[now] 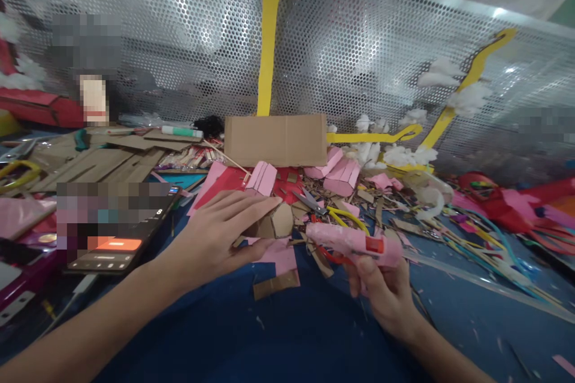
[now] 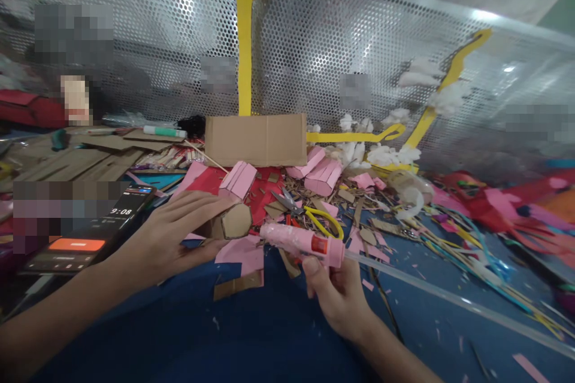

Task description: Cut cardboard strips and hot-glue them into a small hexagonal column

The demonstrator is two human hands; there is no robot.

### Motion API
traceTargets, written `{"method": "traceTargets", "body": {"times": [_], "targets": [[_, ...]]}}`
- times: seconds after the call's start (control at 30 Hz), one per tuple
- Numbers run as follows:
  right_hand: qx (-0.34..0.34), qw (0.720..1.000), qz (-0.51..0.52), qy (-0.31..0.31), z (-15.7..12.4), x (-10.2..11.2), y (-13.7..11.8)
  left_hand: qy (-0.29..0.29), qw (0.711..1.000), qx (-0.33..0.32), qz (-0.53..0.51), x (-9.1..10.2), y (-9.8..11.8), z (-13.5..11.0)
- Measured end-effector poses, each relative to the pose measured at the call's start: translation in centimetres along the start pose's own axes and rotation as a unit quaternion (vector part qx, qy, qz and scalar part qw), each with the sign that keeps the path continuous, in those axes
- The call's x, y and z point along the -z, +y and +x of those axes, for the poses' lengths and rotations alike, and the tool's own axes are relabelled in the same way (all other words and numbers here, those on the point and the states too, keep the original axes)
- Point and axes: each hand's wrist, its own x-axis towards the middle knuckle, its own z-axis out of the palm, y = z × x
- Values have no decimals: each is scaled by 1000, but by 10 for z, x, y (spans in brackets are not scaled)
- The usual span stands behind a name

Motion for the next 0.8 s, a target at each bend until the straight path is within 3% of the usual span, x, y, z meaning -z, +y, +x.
{"method": "traceTargets", "body": {"times": [0.5,0.8], "targets": [[-2,1000,-9,3,-1,0,2,-1,1000,7,0,0,1,0],[-34,999,15,1,10,-6,-13,30,998,-9,54,-4,1,-3]]}}
